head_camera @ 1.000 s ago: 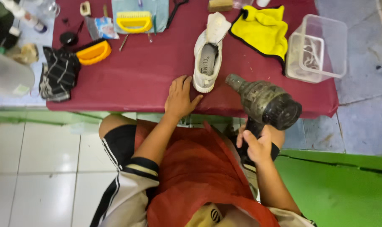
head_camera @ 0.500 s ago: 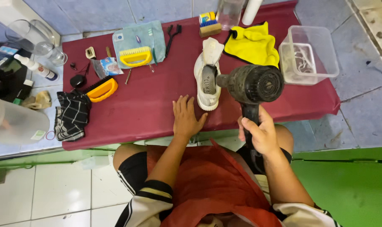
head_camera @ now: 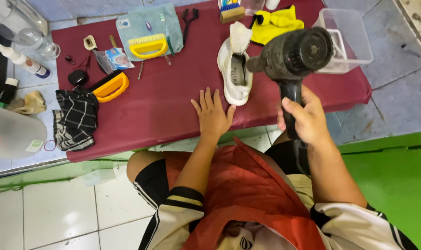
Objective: The person uses a heat gun to dry a white sneaker, then scrubs the interior with a yellow brush, and continues drying the shoe with the heat gun. The person handles the sneaker and brush throughout the process.
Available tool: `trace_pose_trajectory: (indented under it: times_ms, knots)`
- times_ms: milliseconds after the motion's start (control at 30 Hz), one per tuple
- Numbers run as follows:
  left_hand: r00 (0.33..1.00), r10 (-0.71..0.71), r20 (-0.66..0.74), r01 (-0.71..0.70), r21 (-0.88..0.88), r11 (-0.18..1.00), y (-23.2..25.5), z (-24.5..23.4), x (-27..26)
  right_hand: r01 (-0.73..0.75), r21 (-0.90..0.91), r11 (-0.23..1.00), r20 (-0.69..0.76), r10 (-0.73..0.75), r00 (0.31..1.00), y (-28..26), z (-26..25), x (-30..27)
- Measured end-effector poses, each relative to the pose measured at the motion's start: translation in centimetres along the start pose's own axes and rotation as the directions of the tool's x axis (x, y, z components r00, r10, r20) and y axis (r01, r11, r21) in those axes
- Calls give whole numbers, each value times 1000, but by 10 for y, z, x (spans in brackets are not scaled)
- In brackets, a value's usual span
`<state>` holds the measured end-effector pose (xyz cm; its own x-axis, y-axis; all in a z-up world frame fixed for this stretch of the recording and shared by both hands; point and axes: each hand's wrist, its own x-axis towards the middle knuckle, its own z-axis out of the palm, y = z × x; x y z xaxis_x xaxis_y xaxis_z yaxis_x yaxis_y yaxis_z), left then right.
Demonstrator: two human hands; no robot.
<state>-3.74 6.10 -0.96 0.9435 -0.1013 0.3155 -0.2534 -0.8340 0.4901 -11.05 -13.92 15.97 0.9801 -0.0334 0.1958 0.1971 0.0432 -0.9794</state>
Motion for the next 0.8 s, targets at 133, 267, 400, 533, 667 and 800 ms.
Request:
trace_pose_trajectory:
  times_ms: [133, 267, 400, 533, 667, 800]
  knots:
    - [1000, -14, 16, 14, 8, 1000, -2, 4, 1, -17, -34, 999, -8, 17, 1000, -18, 13, 12]
    - [999, 1, 54, -1, 4, 1000, 1, -7, 2, -28, -23, 999, -28, 28, 999, -21, 17, 23]
    - [996, -2, 87, 0, 21, 1000, 5, -14, 0, -17, -4, 1000, -23, 17, 1000, -21, 15, 22]
    - [995, -51, 84, 46, 60, 997, 9, -13, 1, -56, 55, 997, -32, 57, 998, -13, 5, 23]
    - [996, -52, 69, 44, 110, 993, 10, -10, 1, -81, 152, 985, -8, 83, 997, -6, -16, 23]
    - [994, -82, 76, 68, 166, 984, 17, -8, 3, -74, 183, 980, 38, 68, 997, 5, -38, 29]
